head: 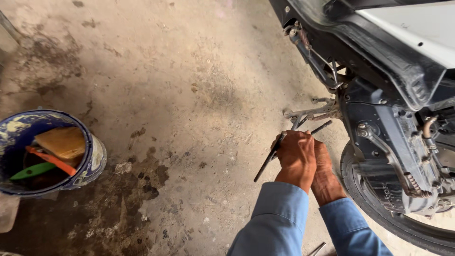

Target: The person uses a T-handle socket wrench to loosen and tighten bolts on the rear wheel and engine area of a scooter, then moves to the opposite side of the scooter to work on bolts near the footrest and frame. A red socket set and a screwdriver lie on the ground nearby.

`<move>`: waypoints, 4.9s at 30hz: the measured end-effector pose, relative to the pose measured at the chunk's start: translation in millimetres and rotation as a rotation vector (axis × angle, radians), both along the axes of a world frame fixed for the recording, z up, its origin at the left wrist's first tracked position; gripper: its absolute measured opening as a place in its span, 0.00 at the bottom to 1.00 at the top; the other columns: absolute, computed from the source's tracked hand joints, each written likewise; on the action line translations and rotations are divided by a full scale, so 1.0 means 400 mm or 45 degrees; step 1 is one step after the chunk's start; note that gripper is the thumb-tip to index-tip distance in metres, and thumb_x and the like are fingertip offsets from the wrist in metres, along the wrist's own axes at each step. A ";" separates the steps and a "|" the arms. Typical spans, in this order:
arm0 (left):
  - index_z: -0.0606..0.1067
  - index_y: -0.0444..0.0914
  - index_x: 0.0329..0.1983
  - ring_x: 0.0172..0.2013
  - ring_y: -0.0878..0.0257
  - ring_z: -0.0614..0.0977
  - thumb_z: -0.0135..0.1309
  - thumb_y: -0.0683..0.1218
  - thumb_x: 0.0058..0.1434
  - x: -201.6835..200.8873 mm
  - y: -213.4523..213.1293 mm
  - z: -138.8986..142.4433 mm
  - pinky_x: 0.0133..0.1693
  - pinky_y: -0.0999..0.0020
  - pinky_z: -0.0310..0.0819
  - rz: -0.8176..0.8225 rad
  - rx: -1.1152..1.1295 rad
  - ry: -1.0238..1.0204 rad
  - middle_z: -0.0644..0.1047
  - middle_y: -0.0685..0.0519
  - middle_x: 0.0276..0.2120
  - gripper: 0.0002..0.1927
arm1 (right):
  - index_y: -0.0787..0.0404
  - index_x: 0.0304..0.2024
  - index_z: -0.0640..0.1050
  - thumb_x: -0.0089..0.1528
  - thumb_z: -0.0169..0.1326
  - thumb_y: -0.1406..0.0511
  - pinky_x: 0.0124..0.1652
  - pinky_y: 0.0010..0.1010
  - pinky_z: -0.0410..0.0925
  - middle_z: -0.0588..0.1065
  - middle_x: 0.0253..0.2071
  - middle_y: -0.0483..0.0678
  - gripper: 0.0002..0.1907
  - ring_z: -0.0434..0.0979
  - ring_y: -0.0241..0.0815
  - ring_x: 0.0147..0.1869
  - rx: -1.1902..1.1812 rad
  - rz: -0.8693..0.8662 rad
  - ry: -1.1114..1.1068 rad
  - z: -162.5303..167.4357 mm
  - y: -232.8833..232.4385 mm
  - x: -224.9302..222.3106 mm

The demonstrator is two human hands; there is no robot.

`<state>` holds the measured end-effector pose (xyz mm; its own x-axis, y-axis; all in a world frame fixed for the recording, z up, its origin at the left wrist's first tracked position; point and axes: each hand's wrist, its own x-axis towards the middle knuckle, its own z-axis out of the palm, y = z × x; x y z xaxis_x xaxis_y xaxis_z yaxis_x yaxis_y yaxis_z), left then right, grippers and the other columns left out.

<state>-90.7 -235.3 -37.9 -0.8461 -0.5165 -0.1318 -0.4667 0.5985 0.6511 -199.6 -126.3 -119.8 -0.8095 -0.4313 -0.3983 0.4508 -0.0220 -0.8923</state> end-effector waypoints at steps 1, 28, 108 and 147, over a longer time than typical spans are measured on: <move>0.79 0.39 0.46 0.41 0.49 0.83 0.48 0.51 0.69 -0.001 -0.001 -0.002 0.33 0.53 0.82 0.019 0.000 0.026 0.79 0.41 0.43 0.14 | 0.60 0.48 0.77 0.71 0.50 0.63 0.41 0.28 0.71 0.76 0.41 0.45 0.09 0.76 0.36 0.42 0.089 0.078 0.105 -0.003 0.005 -0.007; 0.72 0.38 0.54 0.42 0.49 0.81 0.54 0.55 0.64 0.027 0.055 0.040 0.40 0.52 0.78 -0.289 0.100 -0.048 0.77 0.41 0.44 0.22 | 0.58 0.54 0.76 0.70 0.49 0.57 0.49 0.28 0.73 0.76 0.53 0.47 0.16 0.77 0.38 0.50 0.312 -0.542 -0.040 -0.033 0.322 -0.055; 0.68 0.38 0.59 0.44 0.40 0.83 0.41 0.72 0.62 0.250 -0.046 0.009 0.47 0.48 0.78 0.058 0.485 -0.058 0.81 0.35 0.41 0.38 | 0.67 0.40 0.79 0.66 0.55 0.63 0.23 0.28 0.60 0.75 0.26 0.52 0.11 0.66 0.39 0.22 -0.037 -0.416 0.062 0.005 0.041 0.075; 0.82 0.25 0.22 0.20 0.50 0.79 0.29 0.73 0.67 0.151 0.110 -0.130 0.36 0.54 0.78 0.825 1.064 0.511 0.76 0.38 0.13 0.51 | 0.67 0.40 0.80 0.66 0.59 0.66 0.47 0.33 0.69 0.78 0.39 0.48 0.07 0.74 0.38 0.45 0.111 0.577 0.845 -0.081 0.091 0.352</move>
